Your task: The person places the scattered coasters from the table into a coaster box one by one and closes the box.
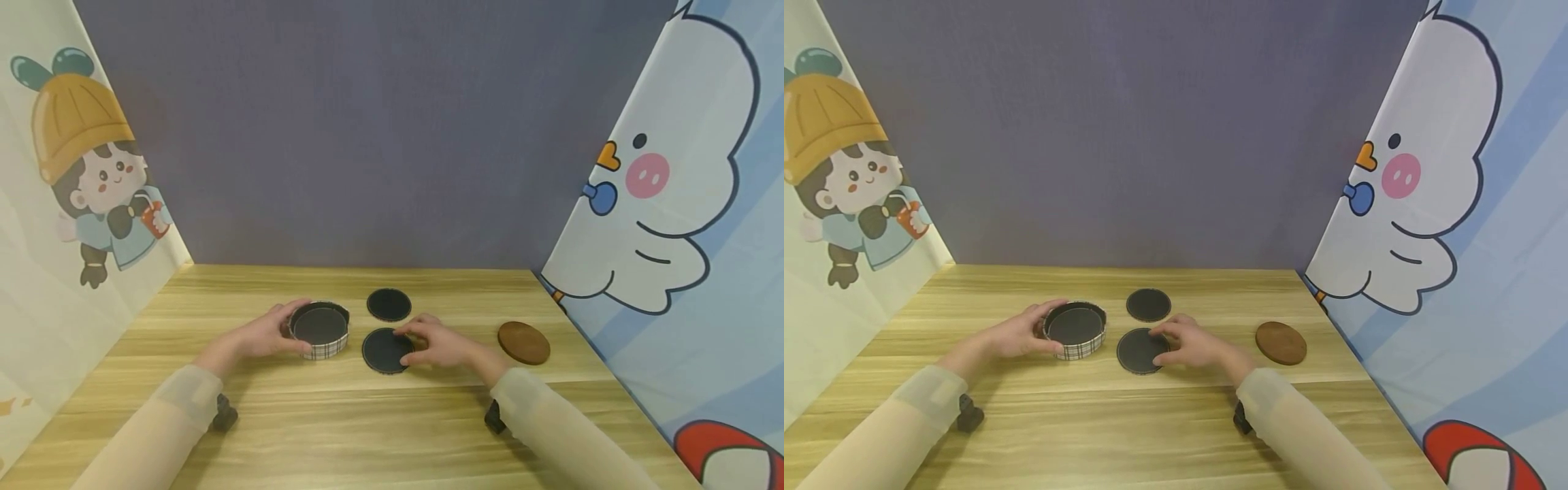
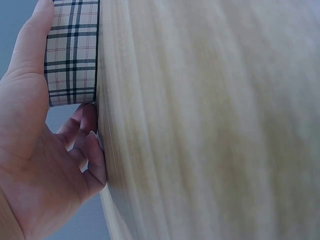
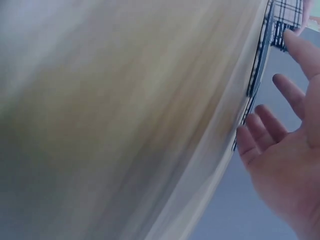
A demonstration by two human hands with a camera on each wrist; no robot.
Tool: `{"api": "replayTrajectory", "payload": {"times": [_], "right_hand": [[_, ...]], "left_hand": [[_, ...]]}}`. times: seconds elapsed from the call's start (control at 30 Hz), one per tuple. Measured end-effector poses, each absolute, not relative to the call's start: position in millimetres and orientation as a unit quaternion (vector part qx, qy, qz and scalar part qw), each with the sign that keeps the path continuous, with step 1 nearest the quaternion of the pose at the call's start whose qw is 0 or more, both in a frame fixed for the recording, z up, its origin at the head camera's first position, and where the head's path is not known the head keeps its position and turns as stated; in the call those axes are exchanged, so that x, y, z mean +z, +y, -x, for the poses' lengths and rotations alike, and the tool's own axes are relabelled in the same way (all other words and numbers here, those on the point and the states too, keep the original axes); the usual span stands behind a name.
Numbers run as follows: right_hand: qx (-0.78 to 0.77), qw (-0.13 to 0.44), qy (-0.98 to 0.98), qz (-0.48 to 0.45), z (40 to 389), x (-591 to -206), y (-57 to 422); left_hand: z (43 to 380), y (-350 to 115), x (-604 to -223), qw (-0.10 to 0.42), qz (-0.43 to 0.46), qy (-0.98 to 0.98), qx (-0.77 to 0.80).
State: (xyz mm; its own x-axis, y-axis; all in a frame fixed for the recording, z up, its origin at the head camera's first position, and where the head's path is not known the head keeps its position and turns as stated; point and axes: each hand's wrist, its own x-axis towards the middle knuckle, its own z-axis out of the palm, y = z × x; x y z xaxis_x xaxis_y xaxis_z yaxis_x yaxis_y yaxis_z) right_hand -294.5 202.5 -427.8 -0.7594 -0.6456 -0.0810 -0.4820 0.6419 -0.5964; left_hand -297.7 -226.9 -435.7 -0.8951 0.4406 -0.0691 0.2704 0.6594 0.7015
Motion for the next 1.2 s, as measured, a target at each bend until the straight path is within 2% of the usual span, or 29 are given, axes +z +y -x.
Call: {"api": "replayTrajectory", "payload": {"times": [0.33, 0.6, 0.87, 1.2], "right_hand": [[-0.205, 0.147, 0.909, 0.331, 297, -429, 175], [-0.201, 0.155, 0.913, 0.319, 297, -432, 170], [-0.182, 0.120, 0.925, 0.310, 291, -433, 179], [-0.204, 0.108, 0.932, 0.279, 281, -437, 213]], "left_hand": [[297, -228, -436, 0.110, -0.201, 0.905, 0.360], [296, -228, -436, 0.122, -0.198, 0.901, 0.366], [295, -226, -434, 0.126, -0.196, 0.902, 0.364], [296, -226, -436, 0.119, -0.191, 0.904, 0.363]]}}
